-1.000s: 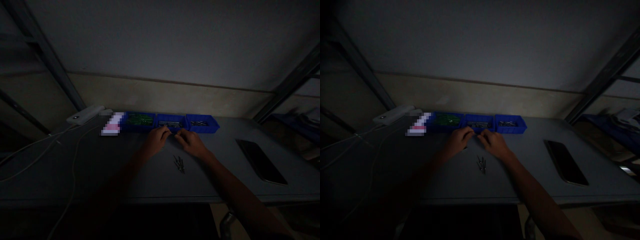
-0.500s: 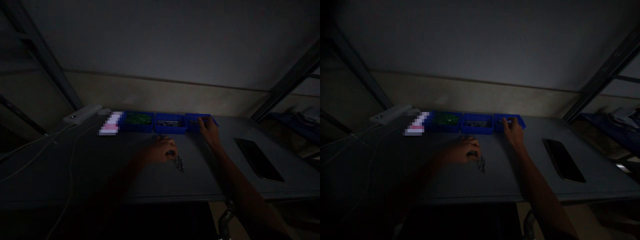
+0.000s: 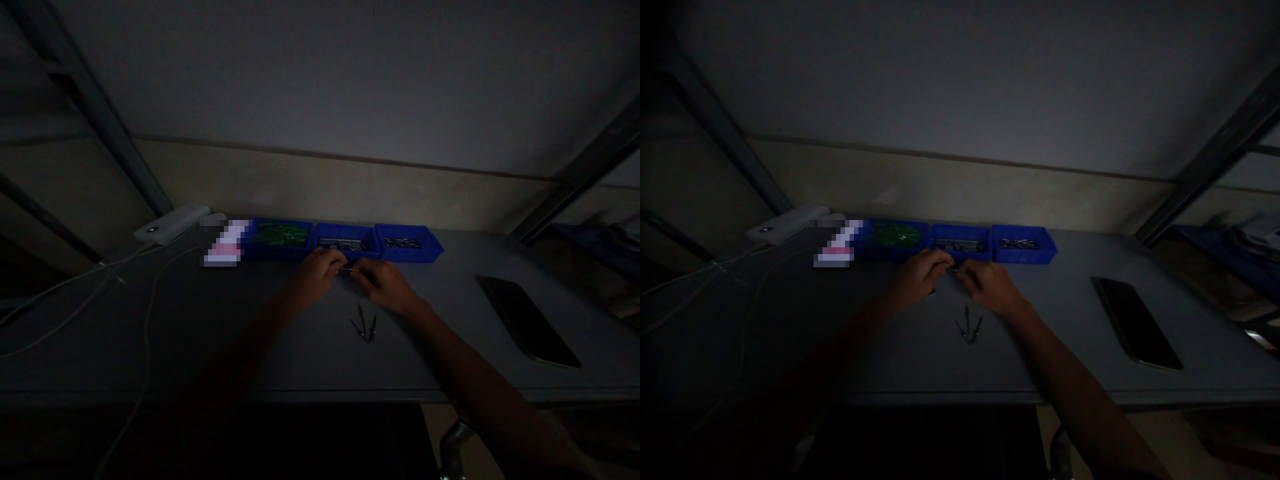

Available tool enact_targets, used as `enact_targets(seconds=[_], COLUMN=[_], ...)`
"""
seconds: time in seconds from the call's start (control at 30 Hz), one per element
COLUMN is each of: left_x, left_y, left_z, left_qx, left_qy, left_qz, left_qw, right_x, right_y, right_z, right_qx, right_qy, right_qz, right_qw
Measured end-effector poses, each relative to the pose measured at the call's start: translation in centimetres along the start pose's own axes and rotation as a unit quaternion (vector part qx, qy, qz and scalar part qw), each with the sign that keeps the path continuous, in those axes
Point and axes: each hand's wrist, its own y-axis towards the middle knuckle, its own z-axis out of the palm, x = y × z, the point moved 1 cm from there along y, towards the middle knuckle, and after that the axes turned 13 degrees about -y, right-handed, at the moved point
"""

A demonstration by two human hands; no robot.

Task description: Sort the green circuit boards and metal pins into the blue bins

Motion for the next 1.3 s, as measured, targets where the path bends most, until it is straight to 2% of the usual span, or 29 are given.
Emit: enact_targets(seconds=[0.17, 0.27, 0.4, 0.5, 0.57, 0.63, 0.7, 0.77, 0.83, 0.93, 1.03, 1.1, 1.2, 1.3], left_x=[-0.3, -0.4, -0.7, -0.8, -0.8, -0.8, -0.7, -0.8, -1.1, -1.7, -1.9, -1.7, -1.1, -0.7], left_y=[-0.2, -0.2, -0.1, 0.0, -0.1, -0.4, -0.9, -1.4, -1.9, -2.2, -2.1, -1.8, -1.1, -0.5], left_z=[0.2, 0.1, 0.2, 0.2, -0.1, -0.5, -1.0, -1.3, -1.2, -0.6, -0.2, -0.3, -0.9, -1.6], left_qx=[-0.022, -0.019, -0.016, 0.001, 0.043, 0.115, 0.197, 0.262, 0.297, 0.309, 0.31, 0.28, 0.186, 0.09], left_qy=[-0.035, -0.017, 0.01, 0.012, 0.011, 0.006, 0.006, 0.018, 0.037, 0.06, 0.065, 0.069, 0.075, 0.059], left_qz=[0.016, 0.029, 0.023, 0.005, -0.009, -0.019, -0.019, -0.007, 0.008, 0.014, 0.011, 0.011, 0.001, -0.01], left_qw=[0.999, 0.999, 1.0, 1.0, 0.999, 0.993, 0.98, 0.965, 0.954, 0.949, 0.948, 0.957, 0.98, 0.994], right_x=[0.0, -0.1, 0.1, 0.2, -0.2, -1.2, -2.9, -5.0, -6.7, -7.7, -6.5, -4.9, -2.2, -0.1], right_y=[0.1, 0.1, 0.1, 0.1, 0.2, 0.3, 0.3, 0.0, -0.4, -0.8, -0.6, -0.2, 0.1, 0.1], right_z=[-0.1, -0.1, -0.1, 0.0, -0.1, -0.4, -1.1, -1.8, -2.4, -2.6, -2.1, -1.5, -0.5, 0.2], right_qx=[-0.015, -0.018, -0.025, -0.036, -0.052, -0.096, -0.171, -0.248, -0.285, -0.289, -0.27, -0.233, -0.149, -0.065], right_qy=[-0.01, 0.011, 0.035, 0.017, -0.004, -0.021, -0.036, -0.049, -0.045, -0.015, 0.0, 0.0, 0.008, 0.021], right_qz=[0.005, 0.016, 0.02, 0.012, 0.025, 0.076, 0.159, 0.245, 0.308, 0.344, 0.313, 0.264, 0.178, 0.093], right_qw=[1.0, 1.0, 0.999, 0.999, 0.998, 0.992, 0.972, 0.936, 0.906, 0.893, 0.91, 0.936, 0.973, 0.993])
